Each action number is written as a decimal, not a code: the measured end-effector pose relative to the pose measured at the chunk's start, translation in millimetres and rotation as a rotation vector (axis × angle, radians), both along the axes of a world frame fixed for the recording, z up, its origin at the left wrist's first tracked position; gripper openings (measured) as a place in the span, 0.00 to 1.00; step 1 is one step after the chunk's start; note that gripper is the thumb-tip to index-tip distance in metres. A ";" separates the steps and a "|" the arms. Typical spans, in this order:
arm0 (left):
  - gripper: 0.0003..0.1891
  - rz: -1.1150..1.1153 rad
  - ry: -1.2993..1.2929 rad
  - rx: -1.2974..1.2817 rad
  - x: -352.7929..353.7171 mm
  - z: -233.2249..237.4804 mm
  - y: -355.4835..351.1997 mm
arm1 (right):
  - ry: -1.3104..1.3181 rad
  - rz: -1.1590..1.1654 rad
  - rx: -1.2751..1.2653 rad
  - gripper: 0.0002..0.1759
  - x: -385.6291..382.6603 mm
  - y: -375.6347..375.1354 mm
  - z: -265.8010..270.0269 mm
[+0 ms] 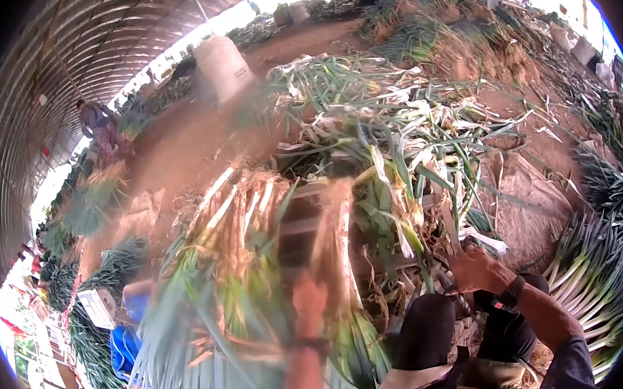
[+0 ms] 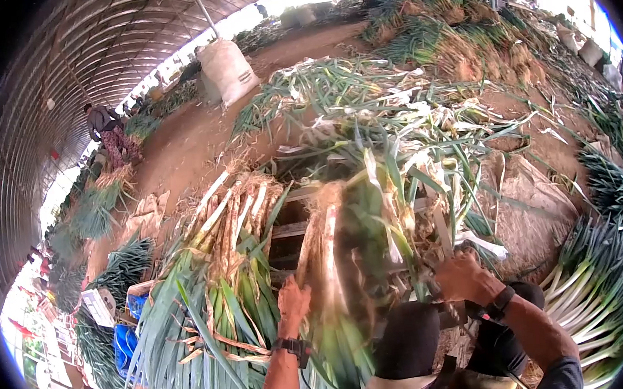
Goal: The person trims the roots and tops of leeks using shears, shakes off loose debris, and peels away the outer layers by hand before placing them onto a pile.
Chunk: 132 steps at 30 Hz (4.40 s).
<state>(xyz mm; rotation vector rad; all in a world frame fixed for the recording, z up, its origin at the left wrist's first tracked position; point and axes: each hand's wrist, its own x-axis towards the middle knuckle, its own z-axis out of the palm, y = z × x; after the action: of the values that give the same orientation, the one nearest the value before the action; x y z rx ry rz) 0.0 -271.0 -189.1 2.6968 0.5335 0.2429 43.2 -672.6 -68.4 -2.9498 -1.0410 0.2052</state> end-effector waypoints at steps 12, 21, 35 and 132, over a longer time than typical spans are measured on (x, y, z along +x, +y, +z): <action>0.22 -0.138 -0.196 -0.184 -37.9 63.8 -37.8 | 1.059 -0.373 1.433 0.17 52.2 170.2 -33.6; 0.16 -0.186 -0.067 -0.402 -60.1 59.9 -60.1 | 0.821 -0.365 1.191 0.09 46.9 205.5 -87.9; 0.12 0.089 -0.345 -0.271 -153.4 55.2 -32.7 | 0.733 -0.408 1.673 0.15 36.9 186.0 -38.3; 0.38 0.012 -0.178 -0.747 -55.8 20.1 -24.7 | 1.131 0.626 2.160 0.10 77.1 129.1 -40.3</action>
<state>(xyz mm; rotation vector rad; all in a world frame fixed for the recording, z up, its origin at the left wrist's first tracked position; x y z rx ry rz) -55.8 -295.7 -169.1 1.9284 0.4666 0.2261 120.2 -543.5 -108.7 -0.3720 -0.7806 0.3153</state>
